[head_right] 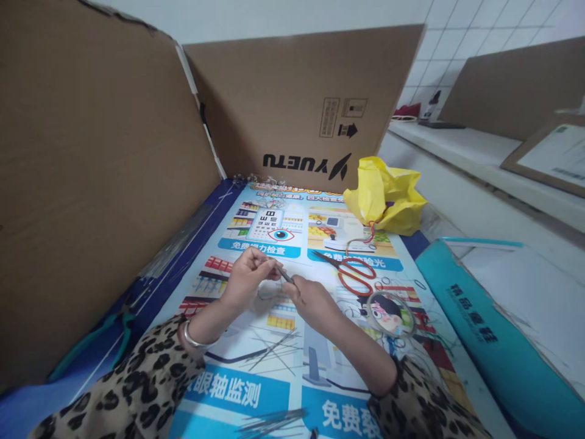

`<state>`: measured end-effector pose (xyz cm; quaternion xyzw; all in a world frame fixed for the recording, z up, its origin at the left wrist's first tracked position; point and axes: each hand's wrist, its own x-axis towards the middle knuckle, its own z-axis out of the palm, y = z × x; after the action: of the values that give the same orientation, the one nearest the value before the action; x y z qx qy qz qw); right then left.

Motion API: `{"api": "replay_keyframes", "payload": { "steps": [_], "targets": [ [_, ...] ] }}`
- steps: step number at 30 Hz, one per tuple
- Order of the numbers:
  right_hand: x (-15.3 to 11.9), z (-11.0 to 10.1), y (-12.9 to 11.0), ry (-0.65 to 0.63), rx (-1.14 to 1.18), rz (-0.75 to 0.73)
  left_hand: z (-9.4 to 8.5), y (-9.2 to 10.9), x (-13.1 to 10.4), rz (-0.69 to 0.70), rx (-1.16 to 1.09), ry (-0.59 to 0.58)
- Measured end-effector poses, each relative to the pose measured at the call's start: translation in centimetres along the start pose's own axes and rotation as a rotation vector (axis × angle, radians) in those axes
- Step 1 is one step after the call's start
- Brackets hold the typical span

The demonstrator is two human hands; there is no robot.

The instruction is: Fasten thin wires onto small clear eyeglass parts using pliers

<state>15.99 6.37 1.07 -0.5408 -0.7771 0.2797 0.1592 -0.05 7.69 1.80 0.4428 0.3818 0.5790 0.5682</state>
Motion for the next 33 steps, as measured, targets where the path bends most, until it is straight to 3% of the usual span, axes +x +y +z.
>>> {"api": "replay_keyframes", "payload": {
  "steps": [6, 10, 17, 30, 33],
  "targets": [
    [0.1, -0.3, 0.5, -0.028, 0.138, -0.074, -0.2, 0.5, -0.1, -0.081, -0.122, -0.116],
    [0.2, -0.3, 0.9, -0.151, 0.355, -0.069, -0.3, 0.4, -0.1, -0.105, -0.156, -0.165],
    [-0.1, -0.4, 0.7, -0.159, 0.508, -0.012, -0.3, -0.3, 0.0, 0.004, -0.074, -0.052],
    [-0.2, -0.2, 0.4, -0.131, 0.497, 0.009, 0.1, 0.0, -0.3, 0.04, 0.01, -0.02],
    [-0.3, -0.5, 0.4, -0.121, 0.332, -0.02, 0.0, 0.1, -0.2, 0.045, 0.0, -0.016]
  ]
}}
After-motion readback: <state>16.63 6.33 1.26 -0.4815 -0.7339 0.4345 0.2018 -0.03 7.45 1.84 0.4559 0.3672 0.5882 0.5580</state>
